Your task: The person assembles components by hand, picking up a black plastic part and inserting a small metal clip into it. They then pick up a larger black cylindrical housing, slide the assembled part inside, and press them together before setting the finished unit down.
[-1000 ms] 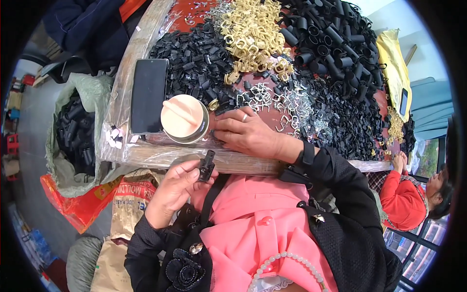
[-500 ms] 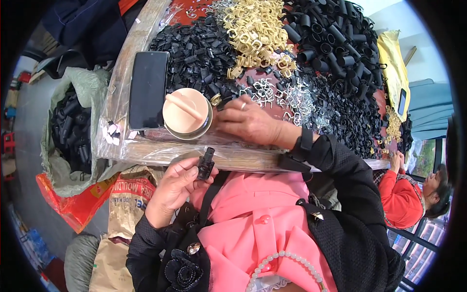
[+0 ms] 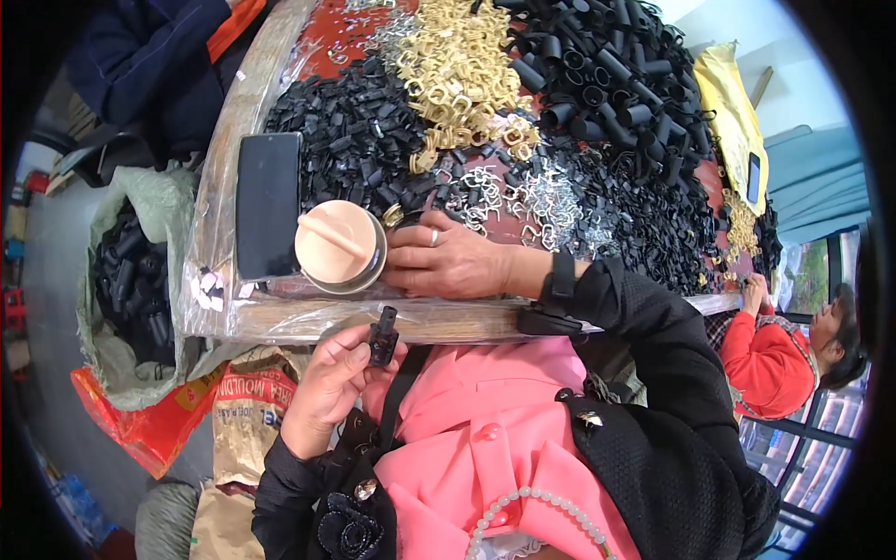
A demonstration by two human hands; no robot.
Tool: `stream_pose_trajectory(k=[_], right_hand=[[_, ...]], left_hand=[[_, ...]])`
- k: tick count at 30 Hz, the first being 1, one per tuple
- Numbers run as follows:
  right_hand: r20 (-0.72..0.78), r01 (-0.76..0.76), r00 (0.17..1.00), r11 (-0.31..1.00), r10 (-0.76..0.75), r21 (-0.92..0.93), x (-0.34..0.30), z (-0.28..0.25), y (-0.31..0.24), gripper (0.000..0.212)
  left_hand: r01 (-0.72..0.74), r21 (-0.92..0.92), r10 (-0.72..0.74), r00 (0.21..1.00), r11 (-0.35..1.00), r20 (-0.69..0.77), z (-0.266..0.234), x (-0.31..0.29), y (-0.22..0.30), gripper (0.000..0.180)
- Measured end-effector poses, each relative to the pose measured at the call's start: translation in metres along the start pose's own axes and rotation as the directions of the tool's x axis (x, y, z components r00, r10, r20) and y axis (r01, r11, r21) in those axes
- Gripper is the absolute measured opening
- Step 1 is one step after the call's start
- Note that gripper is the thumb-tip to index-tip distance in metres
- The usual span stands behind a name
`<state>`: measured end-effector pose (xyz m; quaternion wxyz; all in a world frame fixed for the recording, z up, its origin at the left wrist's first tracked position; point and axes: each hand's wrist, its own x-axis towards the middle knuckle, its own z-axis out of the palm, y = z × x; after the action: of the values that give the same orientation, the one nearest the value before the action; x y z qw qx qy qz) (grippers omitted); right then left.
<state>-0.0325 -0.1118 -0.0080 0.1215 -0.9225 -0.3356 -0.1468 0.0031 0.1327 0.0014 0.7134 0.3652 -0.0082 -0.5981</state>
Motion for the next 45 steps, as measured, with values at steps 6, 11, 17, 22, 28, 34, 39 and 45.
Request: stream_pose_trajectory(k=[6, 11, 17, 22, 28, 34, 39, 45], right_hand=[[0.152, -0.033, 0.987, 0.996, 0.045, -0.082, -0.018, 0.002, 0.01, 0.036], [0.183, -0.184, 0.962, 0.977, 0.203, -0.111, -0.043, -0.021, 0.021, 0.045], [0.186, -0.271, 0.923, 0.911, 0.338, -0.31, -0.074, -0.035, 0.041, 0.048], [0.191, -0.425, 0.839, 0.833, 0.51, -0.355, -0.08, -0.047, 0.038, 0.048], [0.29, -0.106, 0.952, 0.994, 0.099, 0.008, -0.052, -0.032, 0.006, 0.053], [0.29, -0.227, 0.92, 0.961, 0.264, -0.155, -0.084, -0.048, 0.022, 0.053], [0.097, -0.42, 0.885, 0.872, 0.455, -0.252, -0.111, -0.064, 0.036, 0.038], [-0.112, -0.623, 0.782, 0.77, 0.613, -0.136, -0.124, -0.064, 0.038, 0.02]], left_hand=[[-0.008, 0.022, 0.008, 1.0, 1.0, -0.002, -0.001, 0.0, -0.001, 0.041], [0.0, 0.026, 0.0, 1.0, 1.0, 0.0, -0.001, -0.002, -0.001, 0.04], [0.013, 0.064, -0.016, 0.998, 0.998, 0.055, 0.014, 0.007, 0.002, 0.039], [0.05, 0.081, -0.057, 0.995, 0.995, 0.083, 0.031, 0.023, 0.004, 0.04], [0.081, 0.113, -0.092, 0.991, 0.99, 0.095, 0.041, 0.034, 0.002, 0.04], [0.077, 0.114, -0.087, 0.992, 0.991, 0.086, 0.046, 0.041, 0.004, 0.037], [0.063, 0.047, -0.067, 0.994, 0.997, 0.085, 0.051, 0.064, 0.001, 0.03], [0.096, 0.0, -0.095, 0.988, 0.995, 0.121, 0.069, 0.11, 0.0, 0.027]])
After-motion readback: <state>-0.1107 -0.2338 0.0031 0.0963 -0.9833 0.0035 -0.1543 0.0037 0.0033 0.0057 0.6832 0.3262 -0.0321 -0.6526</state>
